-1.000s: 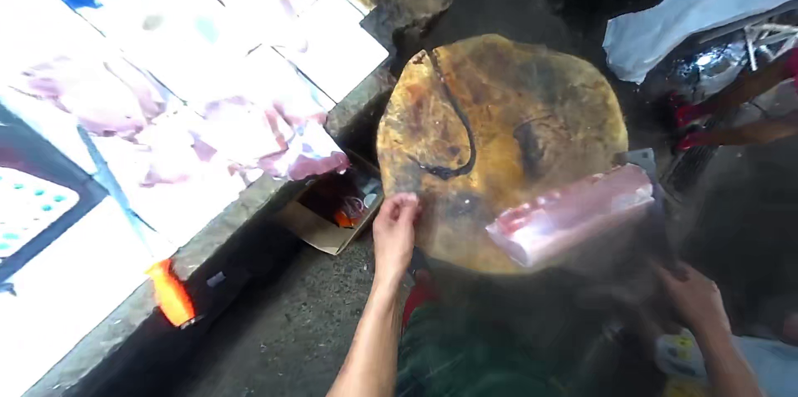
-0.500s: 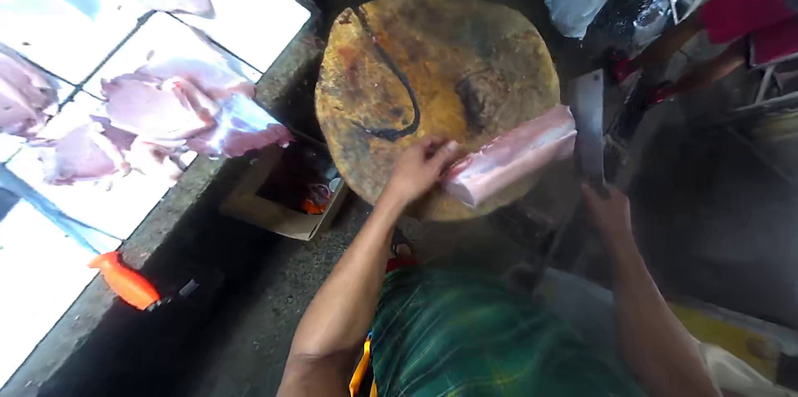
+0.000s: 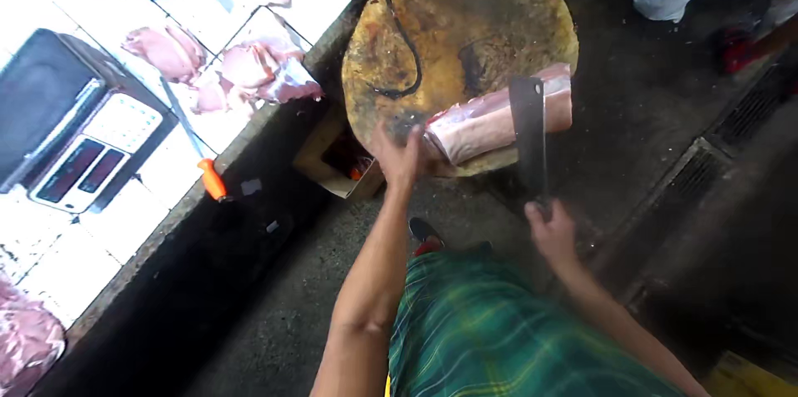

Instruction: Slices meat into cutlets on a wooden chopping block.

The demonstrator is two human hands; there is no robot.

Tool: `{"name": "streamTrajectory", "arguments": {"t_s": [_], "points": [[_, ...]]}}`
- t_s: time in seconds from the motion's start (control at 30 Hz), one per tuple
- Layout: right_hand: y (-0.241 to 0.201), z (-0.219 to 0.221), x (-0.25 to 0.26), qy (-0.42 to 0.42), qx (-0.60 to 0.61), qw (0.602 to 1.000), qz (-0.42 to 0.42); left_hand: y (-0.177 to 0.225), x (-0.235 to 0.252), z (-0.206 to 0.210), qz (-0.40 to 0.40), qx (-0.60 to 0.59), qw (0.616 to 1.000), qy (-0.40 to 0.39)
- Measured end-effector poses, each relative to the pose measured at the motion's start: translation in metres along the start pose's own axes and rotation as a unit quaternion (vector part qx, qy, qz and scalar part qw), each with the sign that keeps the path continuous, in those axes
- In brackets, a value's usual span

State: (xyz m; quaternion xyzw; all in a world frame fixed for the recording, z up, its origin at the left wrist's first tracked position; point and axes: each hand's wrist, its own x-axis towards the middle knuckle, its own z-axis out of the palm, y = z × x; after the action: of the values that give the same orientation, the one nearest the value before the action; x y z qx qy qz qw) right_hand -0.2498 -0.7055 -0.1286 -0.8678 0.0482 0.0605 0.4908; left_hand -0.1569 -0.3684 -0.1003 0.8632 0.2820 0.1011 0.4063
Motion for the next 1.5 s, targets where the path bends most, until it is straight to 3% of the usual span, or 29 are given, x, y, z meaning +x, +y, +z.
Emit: {"name": "streamTrajectory", "arguments": {"t_s": [0.07,0.17,0.23,0.3,0.5,0.67,0.8,0.9,0.97,1.03,1.17,1.3,1.43,1.5], "points": [[0.009,-0.016,-0.005,0.006,0.047,0.999,0.028,0.04,0.025,-0.008,0.121,0.031,0.976,-0.178],[0.014,-0.049,0.0,0.028,0.032,0.995,0.09,0.098,0.069,0.011,0.132,0.121,0.886,-0.429],[0.009,-0.077,0.022,0.014,-0.047,0.988,0.145,0.111,0.089,0.035,0.121,0.188,0.833,-0.506],[0.006,-0.1,0.056,-0.016,-0.109,0.977,0.185,0.114,0.096,0.053,0.128,0.236,0.803,-0.532],[0.012,-0.111,0.133,-0.088,-0.173,0.966,0.171,0.12,0.091,0.054,0.108,0.231,0.809,-0.529],[0.002,-0.113,0.114,-0.119,-0.19,0.962,0.158,0.092,0.086,0.038,0.131,0.21,0.81,-0.531],[-0.01,-0.102,0.098,-0.095,-0.197,0.963,0.155,0.097,0.07,0.029,0.094,0.195,0.816,-0.535],[-0.027,-0.081,0.076,-0.059,-0.101,0.979,0.167,0.08,0.055,0.003,0.075,0.108,0.906,-0.402],[-0.034,-0.066,0.046,-0.015,-0.03,0.983,0.179,0.053,0.024,-0.019,-0.023,-0.041,0.97,-0.238],[-0.032,-0.052,0.014,0.037,0.022,0.981,0.191,0.027,-0.019,-0.028,-0.123,-0.153,0.973,-0.12],[-0.023,-0.025,-0.036,0.098,0.054,0.972,0.209,0.009,-0.071,-0.018,-0.143,-0.229,0.95,-0.157],[-0.028,0.0,-0.064,0.122,0.082,0.963,0.226,0.007,-0.041,0.002,-0.13,-0.232,0.953,-0.146],[-0.017,0.014,-0.077,0.098,0.087,0.975,0.177,-0.003,-0.012,0.005,-0.101,-0.271,0.937,-0.194],[-0.011,0.015,-0.076,0.073,0.088,0.982,0.15,-0.01,-0.009,-0.004,-0.094,-0.242,0.947,-0.187]]}}
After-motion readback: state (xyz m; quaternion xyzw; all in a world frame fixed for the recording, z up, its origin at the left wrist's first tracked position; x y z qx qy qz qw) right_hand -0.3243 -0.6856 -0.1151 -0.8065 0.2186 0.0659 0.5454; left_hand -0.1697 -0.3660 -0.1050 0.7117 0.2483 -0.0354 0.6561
